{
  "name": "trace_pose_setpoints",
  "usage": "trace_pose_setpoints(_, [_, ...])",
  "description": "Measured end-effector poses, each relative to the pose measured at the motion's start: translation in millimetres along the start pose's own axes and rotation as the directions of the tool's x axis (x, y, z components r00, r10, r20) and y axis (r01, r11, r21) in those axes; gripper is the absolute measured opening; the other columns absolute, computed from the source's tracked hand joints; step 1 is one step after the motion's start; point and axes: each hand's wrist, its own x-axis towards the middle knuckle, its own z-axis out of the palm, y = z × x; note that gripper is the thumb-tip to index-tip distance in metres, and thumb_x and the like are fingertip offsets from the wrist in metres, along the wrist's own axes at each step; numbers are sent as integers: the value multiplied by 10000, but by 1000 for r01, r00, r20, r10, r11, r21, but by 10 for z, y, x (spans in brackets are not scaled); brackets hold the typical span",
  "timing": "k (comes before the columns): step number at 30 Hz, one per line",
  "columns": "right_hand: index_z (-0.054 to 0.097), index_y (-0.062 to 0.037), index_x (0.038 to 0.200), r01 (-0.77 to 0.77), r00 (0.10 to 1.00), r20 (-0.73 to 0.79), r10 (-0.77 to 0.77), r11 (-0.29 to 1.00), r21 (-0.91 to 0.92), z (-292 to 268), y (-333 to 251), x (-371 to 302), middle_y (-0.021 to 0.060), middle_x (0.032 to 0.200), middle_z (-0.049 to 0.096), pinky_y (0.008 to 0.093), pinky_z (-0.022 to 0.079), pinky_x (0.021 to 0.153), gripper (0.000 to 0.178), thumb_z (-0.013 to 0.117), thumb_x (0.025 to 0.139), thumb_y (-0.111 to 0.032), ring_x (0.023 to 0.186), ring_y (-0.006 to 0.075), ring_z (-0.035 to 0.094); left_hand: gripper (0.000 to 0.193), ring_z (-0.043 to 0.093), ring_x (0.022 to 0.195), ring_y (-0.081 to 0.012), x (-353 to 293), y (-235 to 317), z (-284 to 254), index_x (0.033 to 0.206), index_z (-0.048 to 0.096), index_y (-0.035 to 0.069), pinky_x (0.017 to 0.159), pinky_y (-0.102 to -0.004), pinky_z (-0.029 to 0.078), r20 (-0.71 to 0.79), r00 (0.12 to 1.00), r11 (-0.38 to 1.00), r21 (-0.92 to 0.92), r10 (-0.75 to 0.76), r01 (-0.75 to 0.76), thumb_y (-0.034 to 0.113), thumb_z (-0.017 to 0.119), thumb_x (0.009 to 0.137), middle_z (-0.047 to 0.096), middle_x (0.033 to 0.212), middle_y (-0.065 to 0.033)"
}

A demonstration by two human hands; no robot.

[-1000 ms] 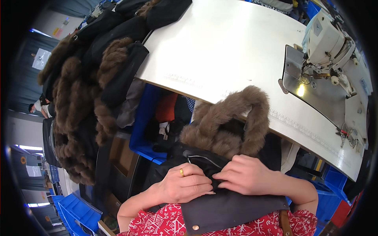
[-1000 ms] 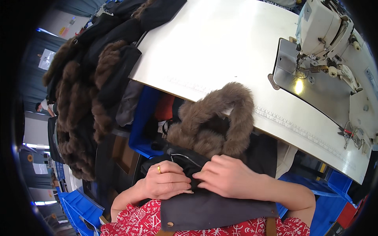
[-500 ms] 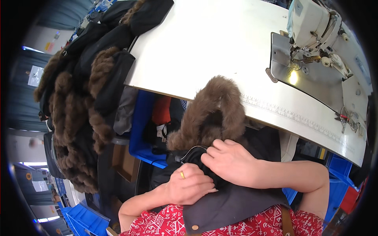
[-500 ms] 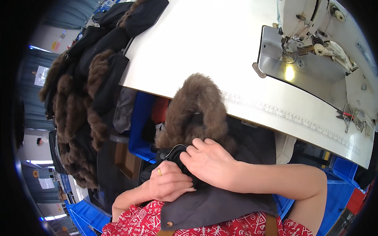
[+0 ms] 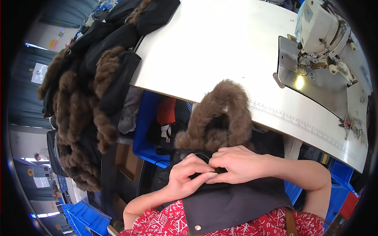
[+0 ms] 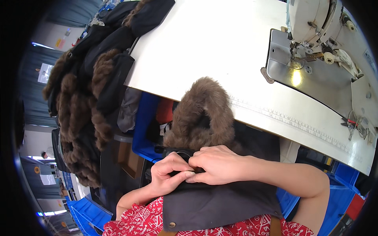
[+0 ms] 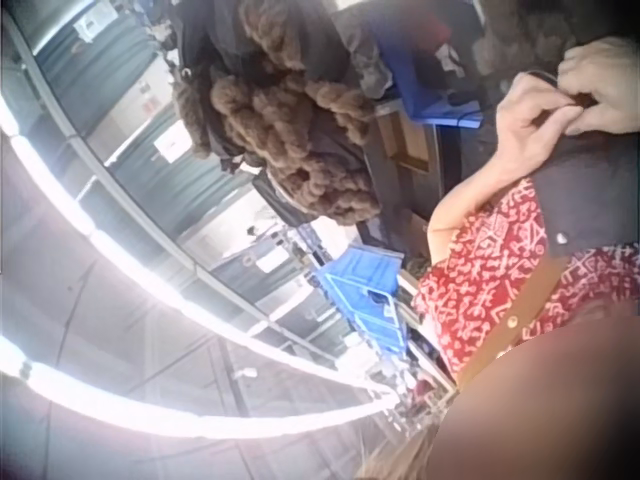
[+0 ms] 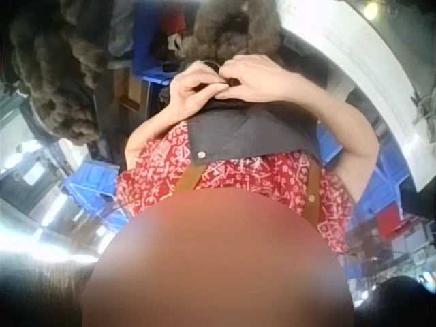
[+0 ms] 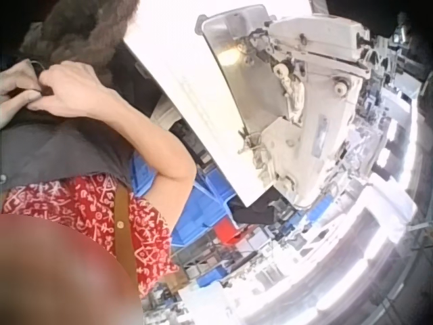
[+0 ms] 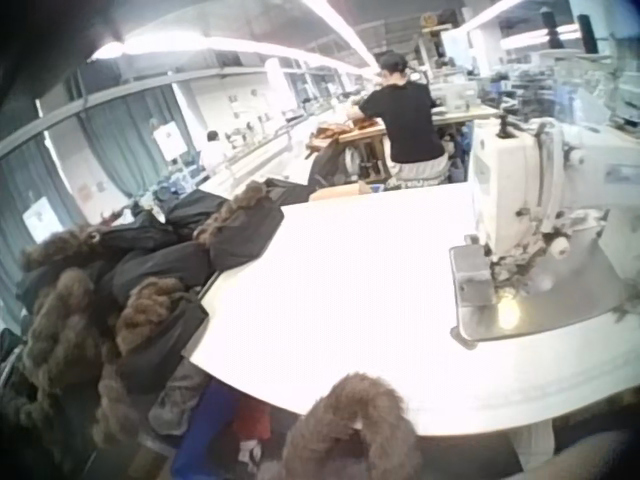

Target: Preparing and sewing fur trim onto a black garment using an industrial sewing machine.

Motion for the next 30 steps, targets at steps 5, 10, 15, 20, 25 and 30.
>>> trace_pose_setpoints(5, [638, -19, 750, 193, 922, -345, -177, 981, 13, 219, 80, -102, 85, 732, 601, 377, 460, 603, 274, 697, 884, -251, 713, 250, 585, 413, 636, 873, -213, 94, 140, -224, 1090, 612, 33, 808, -332, 508, 185, 983, 1000, -9, -19, 21, 88, 839, 749, 658, 1012, -85])
trace_pose_setpoints(10, [673, 27, 810, 357, 778, -594, -202, 921, 154, 342, -46, -182, 90, 722, 583, 333, 420, 562, 90, 731, 830, -40, 612, 214, 531, 532, 604, 916, -285, 410, 327, -445, 1199, 588, 45, 867, -382, 493, 492, 871, 989, 129, -2, -71, 169, 835, 744, 651, 1010, -99])
trace_pose_setpoints(15, [686, 55, 827, 366, 689, -722, 70, 826, 429, 418, -99, -403, 73, 793, 629, 255, 412, 562, 73, 704, 866, -5, 672, 115, 550, 502, 620, 896, -223, 634, 649, -507, 1176, 646, 68, 949, -405, 456, 616, 785, 939, 230, 64, -257, 197, 850, 736, 659, 924, -40])
trace_pose_setpoints(20, [701, 54, 807, 353, 756, -542, 367, 469, 810, 558, 34, -568, 56, 854, 609, 218, 399, 560, 123, 683, 901, -24, 674, 55, 520, 455, 628, 839, -221, 460, 457, -539, 1140, 664, 94, 780, -344, 450, 574, 817, 941, 239, 61, -238, 131, 849, 726, 677, 919, -19])
trace_pose_setpoints(25, [673, 37, 872, 300, 826, -510, 240, 578, 759, 535, 245, -476, 39, 953, 588, 214, 407, 555, 111, 673, 920, -64, 667, 51, 520, 383, 617, 863, -222, 109, 94, -307, 1038, 632, 87, 769, -344, 450, 394, 913, 925, 299, 103, -233, 77, 836, 715, 657, 956, -33])
trace_pose_setpoints(30, [615, 13, 841, 151, 977, -149, -155, 988, -41, -1, 29, -438, 127, 958, 585, 349, 510, 595, 320, 668, 903, -296, 712, 244, 632, 394, 599, 899, -225, 37, 9, -171, 1038, 636, 80, 807, -359, 455, 414, 888, 914, 247, 201, -323, 36, 814, 689, 629, 986, -41])
